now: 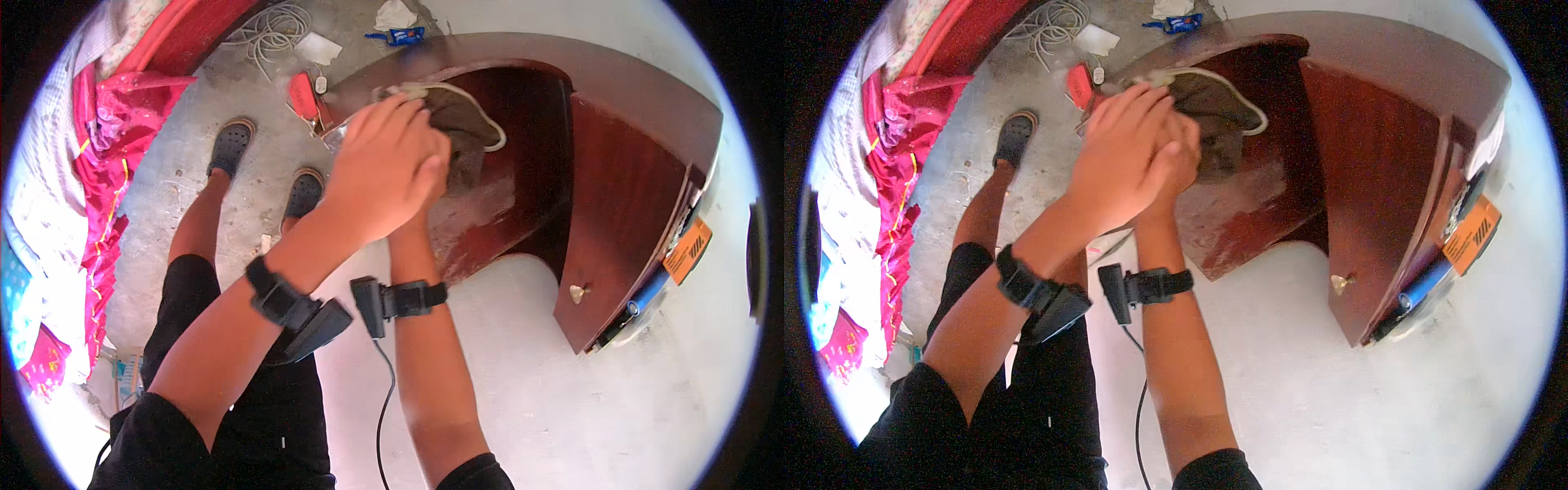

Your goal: The person removes a drawer from a nightstand, sorts through items on the surface including a pouch and a cup, and wipes the interior of the cabinet with a cloth.

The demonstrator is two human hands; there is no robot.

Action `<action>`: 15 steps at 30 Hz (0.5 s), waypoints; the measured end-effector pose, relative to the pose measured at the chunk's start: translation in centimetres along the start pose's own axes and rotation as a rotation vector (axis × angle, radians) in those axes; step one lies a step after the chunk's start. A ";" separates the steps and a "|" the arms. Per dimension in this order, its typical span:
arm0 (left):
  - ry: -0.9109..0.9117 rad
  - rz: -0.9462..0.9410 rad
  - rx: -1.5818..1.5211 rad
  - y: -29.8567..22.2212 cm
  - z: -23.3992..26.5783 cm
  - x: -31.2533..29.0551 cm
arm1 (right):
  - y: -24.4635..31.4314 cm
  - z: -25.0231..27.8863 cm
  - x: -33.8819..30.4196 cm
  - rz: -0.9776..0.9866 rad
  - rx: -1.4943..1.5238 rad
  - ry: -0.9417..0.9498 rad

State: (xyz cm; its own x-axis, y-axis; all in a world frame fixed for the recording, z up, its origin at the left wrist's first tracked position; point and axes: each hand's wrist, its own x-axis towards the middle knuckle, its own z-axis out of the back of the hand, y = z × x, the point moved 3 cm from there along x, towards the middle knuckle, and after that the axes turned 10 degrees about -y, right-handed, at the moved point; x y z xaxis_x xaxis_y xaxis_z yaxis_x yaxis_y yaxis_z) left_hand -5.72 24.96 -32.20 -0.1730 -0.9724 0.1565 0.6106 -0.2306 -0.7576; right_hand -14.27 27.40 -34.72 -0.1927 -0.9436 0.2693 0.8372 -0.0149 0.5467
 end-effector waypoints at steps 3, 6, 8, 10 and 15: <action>0.094 0.004 0.042 2.2 3.6 -2.8 | 2.9 -3.2 -2.8 -0.060 -0.059 0.095; 0.145 0.018 0.094 2.2 5.8 -4.2 | 5.2 -2.2 -4.3 -0.088 0.048 0.044; 0.139 0.037 0.109 1.7 6.0 -5.5 | 5.1 -2.8 -6.1 -0.141 0.021 0.229; 0.124 0.059 0.135 1.8 6.4 -7.0 | 5.6 -2.2 -7.6 -0.141 0.067 0.162; 0.166 0.252 -0.113 3.4 8.7 -10.1 | 7.1 -1.3 -10.5 -0.302 0.227 0.194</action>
State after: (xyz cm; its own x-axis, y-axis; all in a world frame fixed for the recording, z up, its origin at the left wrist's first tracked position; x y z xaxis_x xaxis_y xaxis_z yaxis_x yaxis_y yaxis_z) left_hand 4.87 33.67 -30.87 -0.1563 -0.9773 -0.1430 0.5623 0.0310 -0.8264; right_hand -5.62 36.74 -34.73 -0.2941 -0.9530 -0.0724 0.6195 -0.2478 0.7449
